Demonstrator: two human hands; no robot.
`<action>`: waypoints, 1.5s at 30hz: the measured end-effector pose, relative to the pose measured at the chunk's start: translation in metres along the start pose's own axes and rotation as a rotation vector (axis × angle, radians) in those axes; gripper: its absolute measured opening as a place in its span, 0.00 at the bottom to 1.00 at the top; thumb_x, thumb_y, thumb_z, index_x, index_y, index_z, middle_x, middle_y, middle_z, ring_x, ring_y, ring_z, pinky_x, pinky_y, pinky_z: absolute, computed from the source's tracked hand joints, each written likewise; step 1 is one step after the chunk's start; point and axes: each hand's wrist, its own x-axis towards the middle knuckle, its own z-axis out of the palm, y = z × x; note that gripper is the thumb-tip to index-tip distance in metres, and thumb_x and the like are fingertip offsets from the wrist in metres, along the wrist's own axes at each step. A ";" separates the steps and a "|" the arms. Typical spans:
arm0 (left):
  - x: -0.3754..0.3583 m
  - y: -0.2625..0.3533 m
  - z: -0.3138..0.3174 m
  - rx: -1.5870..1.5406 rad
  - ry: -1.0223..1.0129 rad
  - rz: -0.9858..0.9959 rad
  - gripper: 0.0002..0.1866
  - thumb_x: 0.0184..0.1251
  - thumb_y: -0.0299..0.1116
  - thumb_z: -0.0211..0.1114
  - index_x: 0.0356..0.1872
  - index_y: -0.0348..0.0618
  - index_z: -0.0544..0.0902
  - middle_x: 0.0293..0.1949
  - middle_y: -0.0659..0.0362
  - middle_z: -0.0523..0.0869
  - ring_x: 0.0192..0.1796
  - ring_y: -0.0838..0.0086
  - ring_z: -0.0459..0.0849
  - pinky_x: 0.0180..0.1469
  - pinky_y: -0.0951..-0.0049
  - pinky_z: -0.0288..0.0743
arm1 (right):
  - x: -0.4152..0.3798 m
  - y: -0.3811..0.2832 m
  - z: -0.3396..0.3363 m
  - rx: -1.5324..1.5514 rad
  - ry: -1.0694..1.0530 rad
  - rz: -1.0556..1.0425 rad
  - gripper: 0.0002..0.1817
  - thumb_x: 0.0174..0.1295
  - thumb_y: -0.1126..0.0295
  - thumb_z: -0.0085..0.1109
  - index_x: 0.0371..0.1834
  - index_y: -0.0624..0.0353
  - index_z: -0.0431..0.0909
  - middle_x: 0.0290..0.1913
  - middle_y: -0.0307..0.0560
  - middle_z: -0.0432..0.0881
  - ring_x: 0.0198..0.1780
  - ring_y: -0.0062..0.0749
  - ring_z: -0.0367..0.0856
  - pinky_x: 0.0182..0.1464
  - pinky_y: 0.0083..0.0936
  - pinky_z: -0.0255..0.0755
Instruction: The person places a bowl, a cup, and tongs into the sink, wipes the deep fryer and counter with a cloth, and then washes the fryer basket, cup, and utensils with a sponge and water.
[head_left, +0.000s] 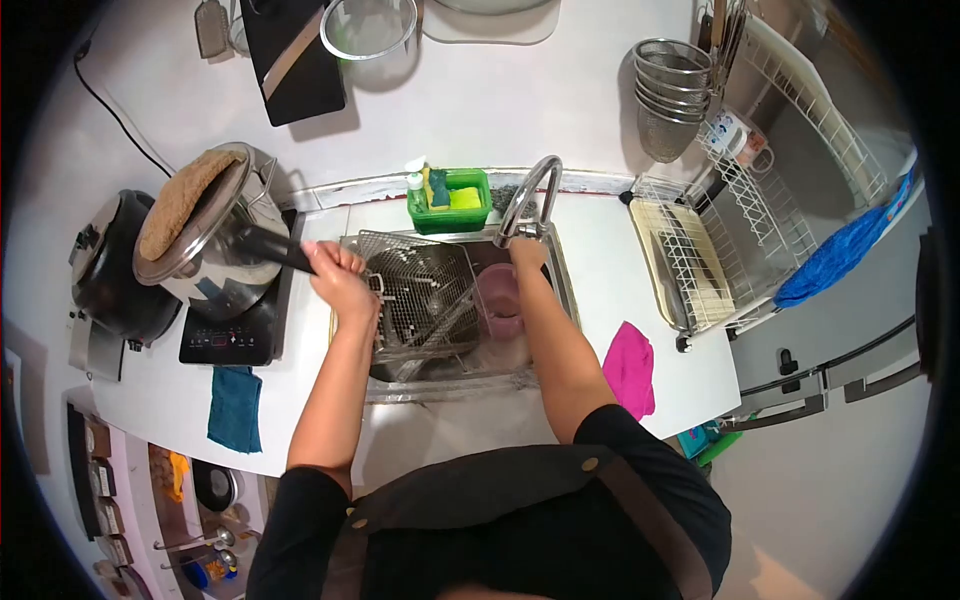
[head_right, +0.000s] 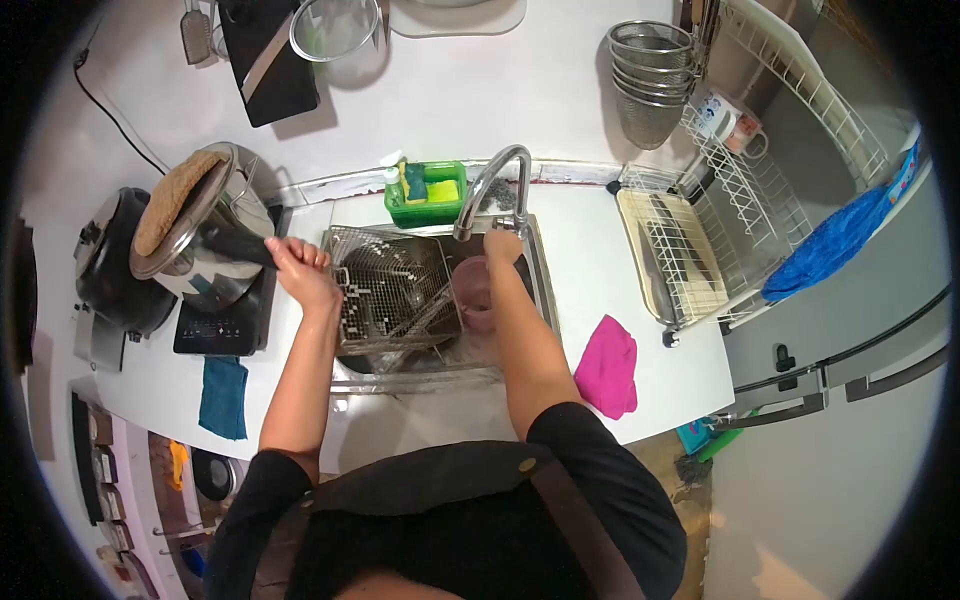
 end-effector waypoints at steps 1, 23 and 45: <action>-0.004 -0.002 0.009 0.041 0.034 -0.001 0.22 0.66 0.49 0.46 0.15 0.51 0.58 0.13 0.70 0.51 0.16 0.83 0.49 0.18 0.80 0.45 | 0.006 0.013 0.012 0.176 0.021 0.100 0.06 0.45 0.73 0.50 0.22 0.66 0.73 0.20 0.48 0.74 0.21 0.32 0.74 0.19 0.29 0.67; 0.009 -0.052 0.026 0.558 -0.290 -0.508 0.19 0.50 0.47 0.67 0.26 0.40 0.76 0.22 0.56 0.81 0.19 0.77 0.77 0.14 0.82 0.62 | -0.106 -0.142 -0.135 1.273 -0.911 0.229 0.12 0.53 0.86 0.46 0.42 0.78 0.66 0.41 0.58 0.72 0.42 0.41 0.75 0.47 0.25 0.75; -0.007 -0.075 0.064 0.170 -0.778 -0.212 0.08 0.63 0.31 0.53 0.39 0.37 0.72 0.37 0.55 0.81 0.37 0.75 0.80 0.37 0.77 0.74 | -0.099 -0.123 -0.140 1.527 -0.583 0.471 0.08 0.62 0.77 0.37 0.36 0.69 0.67 0.31 0.54 0.75 0.31 0.32 0.79 0.26 0.20 0.77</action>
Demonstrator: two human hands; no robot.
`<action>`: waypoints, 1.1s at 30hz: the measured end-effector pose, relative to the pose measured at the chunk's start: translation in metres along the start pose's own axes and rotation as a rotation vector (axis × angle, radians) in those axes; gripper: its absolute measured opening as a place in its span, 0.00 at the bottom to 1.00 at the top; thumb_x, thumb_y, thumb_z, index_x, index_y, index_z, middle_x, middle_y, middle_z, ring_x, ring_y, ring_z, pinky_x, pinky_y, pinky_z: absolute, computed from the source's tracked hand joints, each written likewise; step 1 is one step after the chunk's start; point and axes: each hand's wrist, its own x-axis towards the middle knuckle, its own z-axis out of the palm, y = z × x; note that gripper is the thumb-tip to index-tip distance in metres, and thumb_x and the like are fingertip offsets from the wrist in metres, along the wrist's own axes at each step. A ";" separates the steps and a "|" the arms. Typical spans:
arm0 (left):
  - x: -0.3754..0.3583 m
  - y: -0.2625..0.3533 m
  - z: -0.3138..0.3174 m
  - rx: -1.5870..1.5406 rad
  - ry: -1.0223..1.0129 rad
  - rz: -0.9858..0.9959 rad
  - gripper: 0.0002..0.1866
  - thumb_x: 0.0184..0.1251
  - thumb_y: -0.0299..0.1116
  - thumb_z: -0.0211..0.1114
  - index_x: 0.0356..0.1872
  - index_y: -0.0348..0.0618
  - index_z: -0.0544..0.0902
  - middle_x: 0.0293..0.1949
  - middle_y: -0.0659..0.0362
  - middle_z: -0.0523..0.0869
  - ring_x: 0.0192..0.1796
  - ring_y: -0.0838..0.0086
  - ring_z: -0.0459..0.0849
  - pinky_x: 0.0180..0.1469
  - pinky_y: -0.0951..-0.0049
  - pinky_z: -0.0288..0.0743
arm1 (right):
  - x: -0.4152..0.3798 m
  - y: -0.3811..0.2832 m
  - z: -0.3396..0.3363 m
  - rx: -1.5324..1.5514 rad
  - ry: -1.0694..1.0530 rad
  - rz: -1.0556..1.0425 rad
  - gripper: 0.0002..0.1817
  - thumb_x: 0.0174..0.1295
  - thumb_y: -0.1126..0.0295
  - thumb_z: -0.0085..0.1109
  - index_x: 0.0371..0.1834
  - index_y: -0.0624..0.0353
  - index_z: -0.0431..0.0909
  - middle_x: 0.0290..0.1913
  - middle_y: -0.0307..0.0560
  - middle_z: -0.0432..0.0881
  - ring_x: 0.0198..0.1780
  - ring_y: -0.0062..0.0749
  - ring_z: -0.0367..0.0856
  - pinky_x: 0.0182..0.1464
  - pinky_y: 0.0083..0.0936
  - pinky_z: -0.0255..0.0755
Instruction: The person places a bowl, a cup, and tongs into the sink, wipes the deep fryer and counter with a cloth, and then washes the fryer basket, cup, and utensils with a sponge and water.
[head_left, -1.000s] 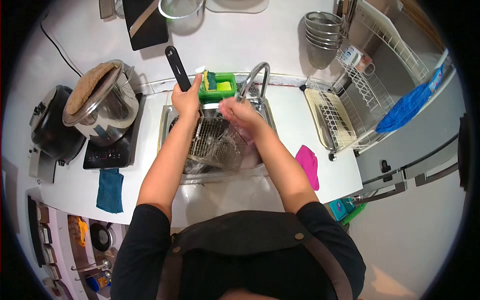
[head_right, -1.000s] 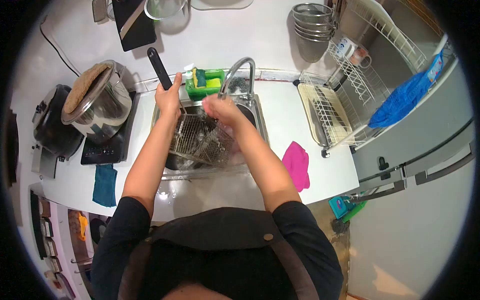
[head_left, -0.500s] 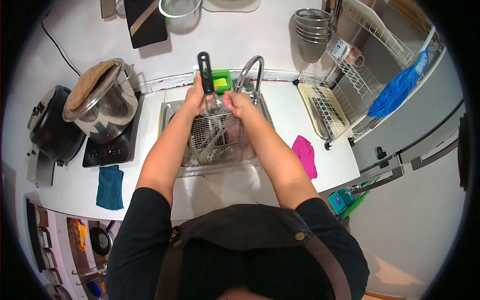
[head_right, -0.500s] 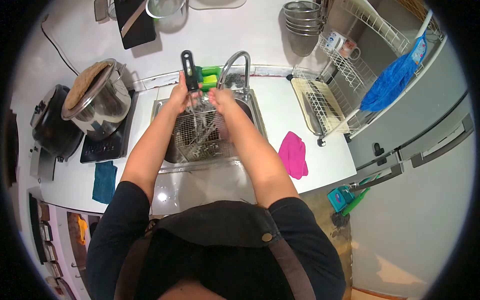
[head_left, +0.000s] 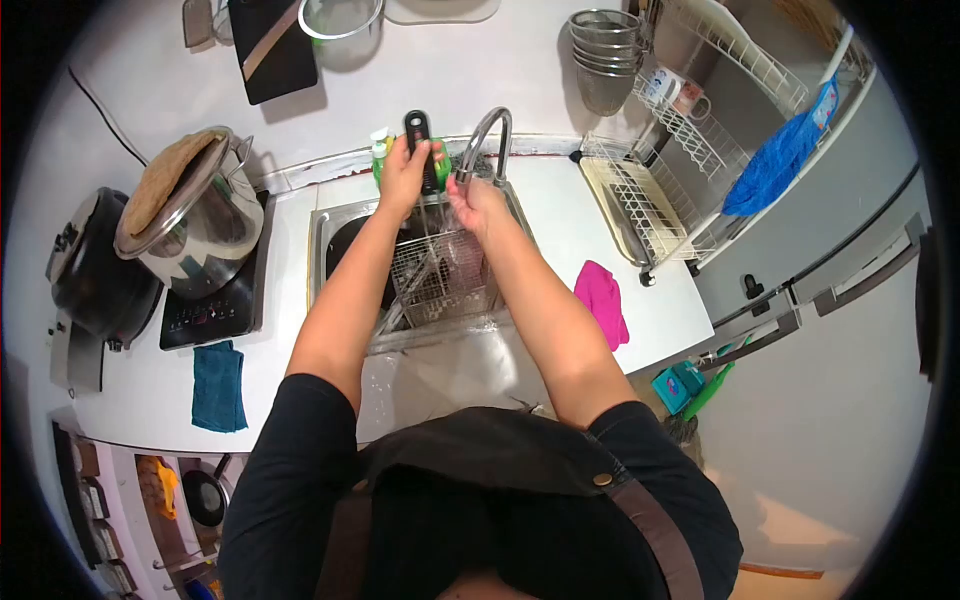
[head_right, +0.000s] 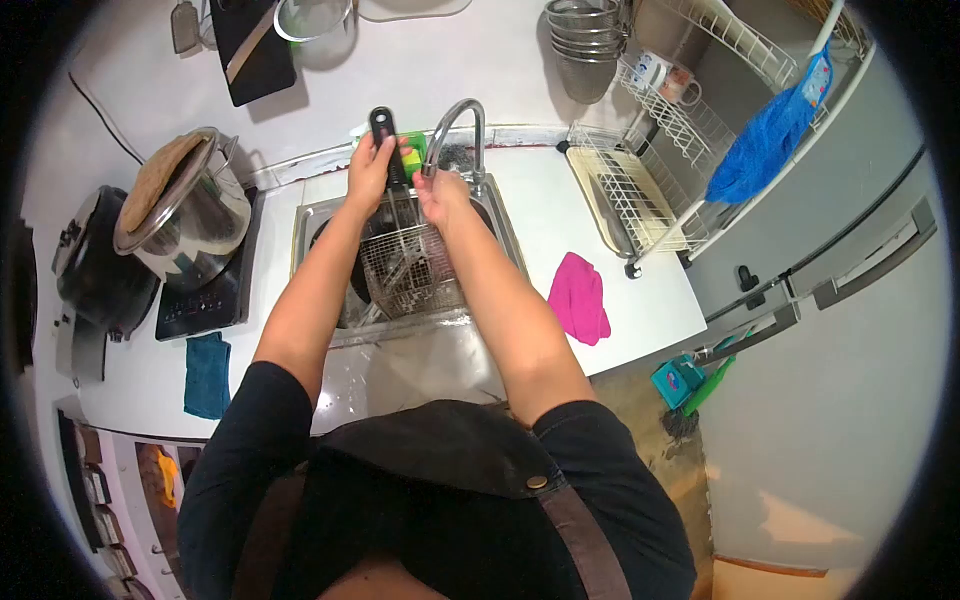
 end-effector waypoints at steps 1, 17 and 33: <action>-0.007 -0.011 -0.007 0.081 0.076 0.040 0.08 0.62 0.32 0.54 0.36 0.37 0.73 0.35 0.56 0.81 0.35 0.76 0.80 0.35 0.77 0.74 | -0.003 -0.003 0.001 0.006 0.005 -0.003 0.08 0.62 0.77 0.37 0.36 0.69 0.67 0.31 0.54 0.75 0.31 0.32 0.79 0.26 0.20 0.77; -0.014 -0.094 0.006 1.214 -1.127 -0.569 0.32 0.46 0.61 0.58 0.46 0.47 0.76 0.48 0.52 0.77 0.51 0.65 0.75 0.51 0.68 0.68 | -0.026 -0.020 -0.001 -0.711 0.054 0.079 0.12 0.59 0.68 0.43 0.25 0.61 0.74 0.17 0.38 0.73 0.14 0.19 0.68 0.14 0.12 0.63; -0.046 -0.043 -0.048 1.111 -0.068 -0.512 0.21 0.46 0.56 0.57 0.25 0.49 0.83 0.30 0.50 0.83 0.36 0.57 0.81 0.40 0.62 0.71 | -0.023 -0.003 0.011 -0.852 -0.336 0.225 0.10 0.60 0.71 0.46 0.33 0.67 0.73 0.26 0.49 0.78 0.23 0.28 0.79 0.25 0.22 0.77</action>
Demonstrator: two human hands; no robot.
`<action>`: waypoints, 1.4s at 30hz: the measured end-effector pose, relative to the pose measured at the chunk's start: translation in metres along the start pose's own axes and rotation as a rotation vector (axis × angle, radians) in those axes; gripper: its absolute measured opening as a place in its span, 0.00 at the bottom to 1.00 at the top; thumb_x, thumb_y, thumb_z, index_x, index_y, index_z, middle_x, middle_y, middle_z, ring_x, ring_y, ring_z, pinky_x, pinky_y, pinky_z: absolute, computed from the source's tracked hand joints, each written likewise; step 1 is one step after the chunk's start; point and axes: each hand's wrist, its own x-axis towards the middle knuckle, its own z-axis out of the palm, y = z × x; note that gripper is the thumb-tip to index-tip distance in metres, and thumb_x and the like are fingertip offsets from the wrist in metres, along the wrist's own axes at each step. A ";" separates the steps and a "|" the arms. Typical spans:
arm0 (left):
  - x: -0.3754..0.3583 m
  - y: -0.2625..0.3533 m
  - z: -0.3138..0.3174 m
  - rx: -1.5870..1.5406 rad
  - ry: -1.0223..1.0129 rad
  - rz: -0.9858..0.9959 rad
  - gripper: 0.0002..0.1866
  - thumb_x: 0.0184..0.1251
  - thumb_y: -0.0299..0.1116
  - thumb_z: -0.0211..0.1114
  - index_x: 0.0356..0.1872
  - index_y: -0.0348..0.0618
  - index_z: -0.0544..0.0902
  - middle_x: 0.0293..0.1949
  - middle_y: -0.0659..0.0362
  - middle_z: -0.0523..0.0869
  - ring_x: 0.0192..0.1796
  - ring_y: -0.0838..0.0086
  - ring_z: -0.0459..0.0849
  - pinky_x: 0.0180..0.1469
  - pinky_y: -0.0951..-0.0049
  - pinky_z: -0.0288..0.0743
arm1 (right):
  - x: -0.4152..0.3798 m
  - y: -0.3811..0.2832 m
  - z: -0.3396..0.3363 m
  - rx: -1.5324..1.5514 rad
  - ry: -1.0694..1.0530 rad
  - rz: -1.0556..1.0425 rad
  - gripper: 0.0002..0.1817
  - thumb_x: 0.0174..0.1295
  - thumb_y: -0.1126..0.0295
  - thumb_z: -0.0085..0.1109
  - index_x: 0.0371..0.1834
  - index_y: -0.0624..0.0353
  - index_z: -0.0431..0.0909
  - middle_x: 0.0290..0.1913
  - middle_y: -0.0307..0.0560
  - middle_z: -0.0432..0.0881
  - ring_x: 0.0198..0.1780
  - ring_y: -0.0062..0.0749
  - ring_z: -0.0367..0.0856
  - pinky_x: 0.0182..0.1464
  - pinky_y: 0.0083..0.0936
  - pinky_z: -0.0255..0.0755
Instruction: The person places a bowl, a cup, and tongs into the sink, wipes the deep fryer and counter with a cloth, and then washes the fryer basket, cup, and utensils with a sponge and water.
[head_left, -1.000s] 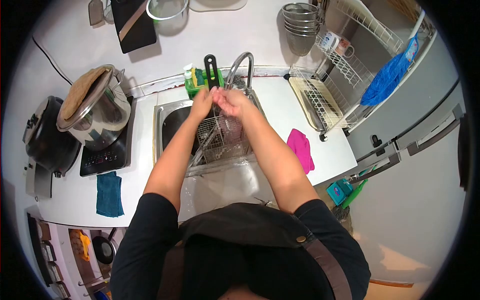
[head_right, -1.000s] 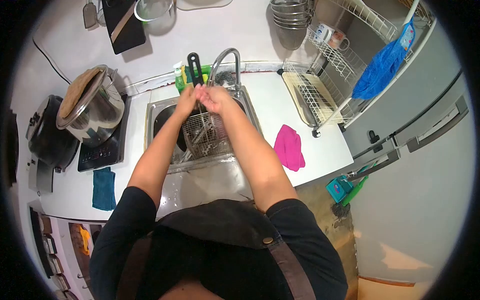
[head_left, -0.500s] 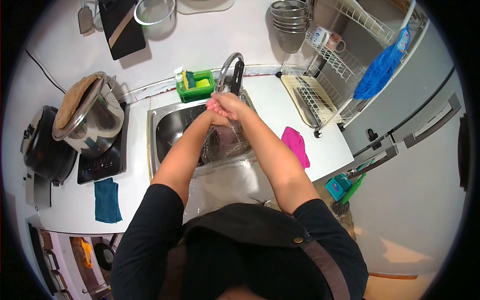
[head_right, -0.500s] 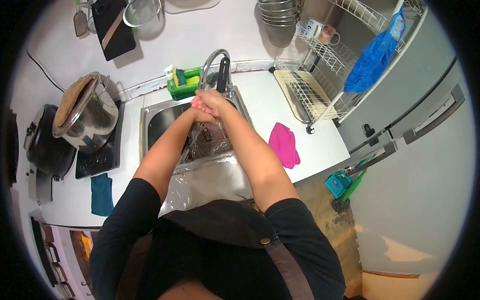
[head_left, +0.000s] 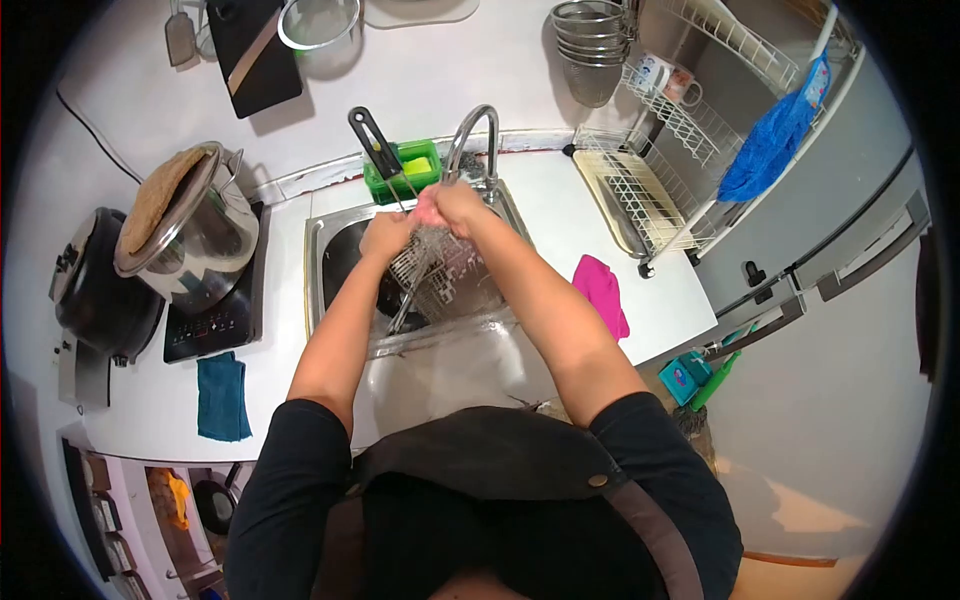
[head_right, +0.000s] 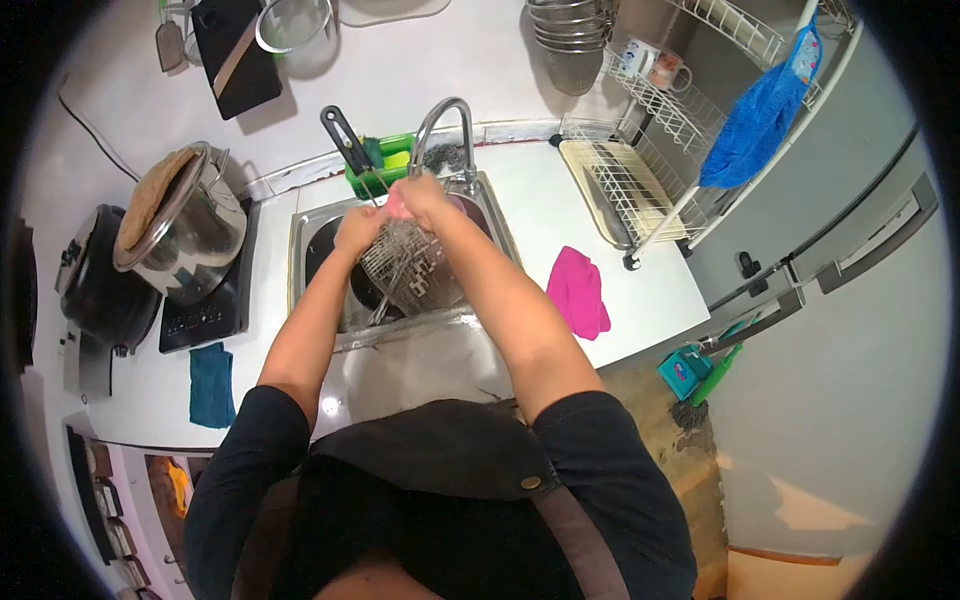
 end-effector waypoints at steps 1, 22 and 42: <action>-0.012 0.009 -0.010 -0.044 0.045 -0.049 0.19 0.46 0.54 0.58 0.25 0.49 0.83 0.27 0.51 0.82 0.33 0.58 0.81 0.37 0.63 0.71 | 0.002 0.001 0.002 0.081 0.084 -0.061 0.09 0.59 0.72 0.47 0.33 0.68 0.73 0.26 0.49 0.77 0.24 0.29 0.79 0.26 0.21 0.77; -0.073 -0.015 -0.042 -0.319 0.393 0.040 0.24 0.47 0.57 0.63 0.13 0.44 0.77 0.10 0.66 0.70 0.15 0.80 0.66 0.20 0.76 0.57 | -0.004 -0.010 0.001 0.519 0.266 -0.156 0.09 0.56 0.84 0.46 0.40 0.72 0.66 0.37 0.52 0.72 0.36 0.34 0.77 0.33 0.17 0.77; -0.022 -0.095 -0.016 -0.941 0.175 -0.410 0.26 0.64 0.46 0.46 0.42 0.26 0.74 0.38 0.48 0.79 0.37 0.66 0.78 0.40 0.68 0.70 | 0.001 -0.007 0.008 0.584 -0.343 -0.171 0.18 0.63 0.73 0.41 0.52 0.76 0.60 0.55 0.63 0.65 0.55 0.46 0.68 0.57 0.33 0.65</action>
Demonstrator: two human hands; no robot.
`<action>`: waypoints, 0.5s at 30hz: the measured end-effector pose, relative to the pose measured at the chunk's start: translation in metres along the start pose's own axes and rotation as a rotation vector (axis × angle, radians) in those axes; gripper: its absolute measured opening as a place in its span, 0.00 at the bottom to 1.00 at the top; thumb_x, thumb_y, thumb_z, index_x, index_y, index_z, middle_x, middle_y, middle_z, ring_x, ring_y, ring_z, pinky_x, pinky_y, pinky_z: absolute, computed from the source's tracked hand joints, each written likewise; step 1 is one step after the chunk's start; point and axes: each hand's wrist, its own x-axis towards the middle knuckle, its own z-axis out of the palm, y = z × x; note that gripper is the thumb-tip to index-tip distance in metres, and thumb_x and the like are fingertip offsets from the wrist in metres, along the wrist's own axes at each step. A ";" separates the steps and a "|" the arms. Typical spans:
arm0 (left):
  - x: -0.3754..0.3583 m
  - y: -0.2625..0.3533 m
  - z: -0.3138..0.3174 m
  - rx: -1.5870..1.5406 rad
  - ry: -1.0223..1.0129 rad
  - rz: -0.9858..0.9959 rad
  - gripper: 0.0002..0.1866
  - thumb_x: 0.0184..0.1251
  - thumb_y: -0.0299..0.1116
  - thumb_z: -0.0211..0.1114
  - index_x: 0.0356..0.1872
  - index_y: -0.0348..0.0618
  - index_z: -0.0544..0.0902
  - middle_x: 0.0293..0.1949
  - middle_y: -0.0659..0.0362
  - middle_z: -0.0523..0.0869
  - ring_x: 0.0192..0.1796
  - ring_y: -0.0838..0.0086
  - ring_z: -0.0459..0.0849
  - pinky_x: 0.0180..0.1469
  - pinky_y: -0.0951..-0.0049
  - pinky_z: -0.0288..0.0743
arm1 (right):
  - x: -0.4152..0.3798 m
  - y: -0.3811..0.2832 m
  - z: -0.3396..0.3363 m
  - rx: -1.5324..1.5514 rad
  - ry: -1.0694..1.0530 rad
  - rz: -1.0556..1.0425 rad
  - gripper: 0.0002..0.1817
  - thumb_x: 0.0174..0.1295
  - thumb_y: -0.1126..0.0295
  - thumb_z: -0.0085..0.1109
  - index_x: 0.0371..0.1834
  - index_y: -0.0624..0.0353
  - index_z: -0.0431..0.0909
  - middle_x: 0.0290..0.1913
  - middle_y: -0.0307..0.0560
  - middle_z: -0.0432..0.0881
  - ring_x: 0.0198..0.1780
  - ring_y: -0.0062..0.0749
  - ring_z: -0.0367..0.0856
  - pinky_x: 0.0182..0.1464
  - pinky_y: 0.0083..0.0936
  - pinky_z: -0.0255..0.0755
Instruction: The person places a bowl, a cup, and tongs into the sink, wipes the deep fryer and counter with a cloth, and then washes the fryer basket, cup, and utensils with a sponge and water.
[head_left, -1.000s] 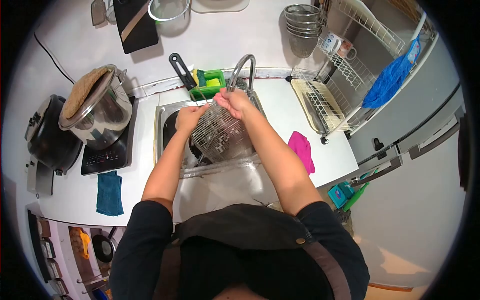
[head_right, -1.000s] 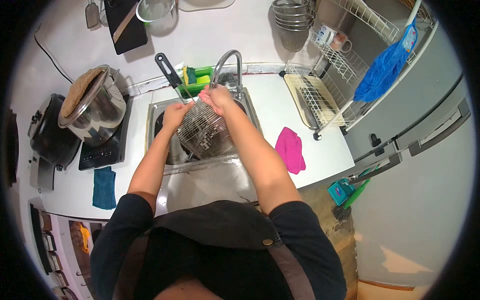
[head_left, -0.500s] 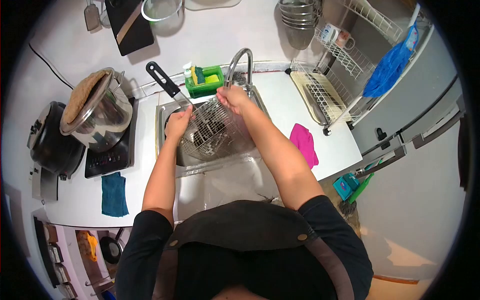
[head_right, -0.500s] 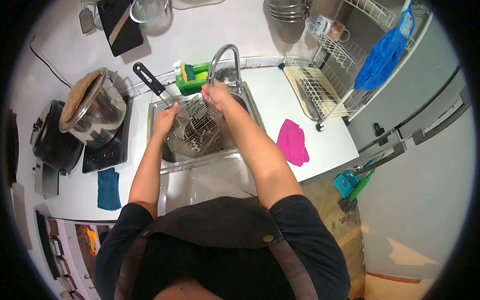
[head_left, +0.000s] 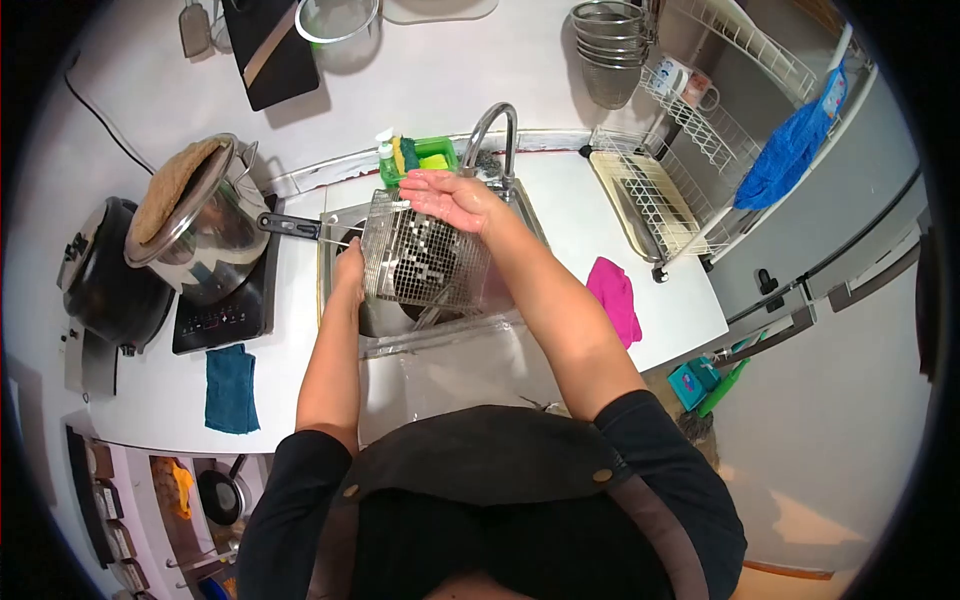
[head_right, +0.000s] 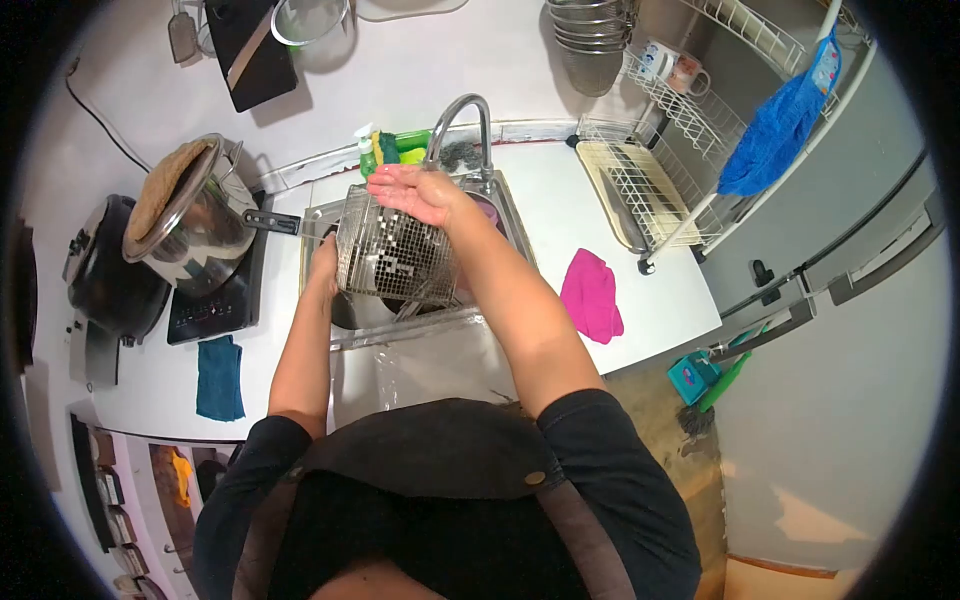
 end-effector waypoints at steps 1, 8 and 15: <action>0.003 0.000 -0.002 -0.057 -0.044 -0.011 0.25 0.64 0.46 0.45 0.40 0.28 0.76 0.36 0.50 0.79 0.36 0.67 0.78 0.39 0.67 0.69 | -0.003 0.001 0.006 -0.028 0.009 0.009 0.19 0.63 0.72 0.41 0.54 0.74 0.60 0.56 0.63 0.64 0.56 0.47 0.67 0.57 0.34 0.65; -0.005 0.031 0.013 0.442 0.204 0.157 0.27 0.63 0.50 0.45 0.33 0.31 0.79 0.37 0.44 0.81 0.42 0.56 0.78 0.44 0.61 0.67 | 0.020 0.010 0.001 -0.133 0.559 -0.035 0.11 0.60 0.73 0.45 0.41 0.71 0.69 0.40 0.55 0.77 0.41 0.35 0.78 0.41 0.23 0.76; 0.022 0.014 0.004 0.441 0.243 0.247 0.30 0.60 0.54 0.47 0.38 0.30 0.78 0.41 0.41 0.79 0.46 0.51 0.76 0.47 0.61 0.66 | -0.003 -0.004 -0.012 -0.341 0.477 -0.028 0.08 0.57 0.75 0.50 0.37 0.69 0.71 0.31 0.51 0.78 0.28 0.29 0.79 0.29 0.20 0.77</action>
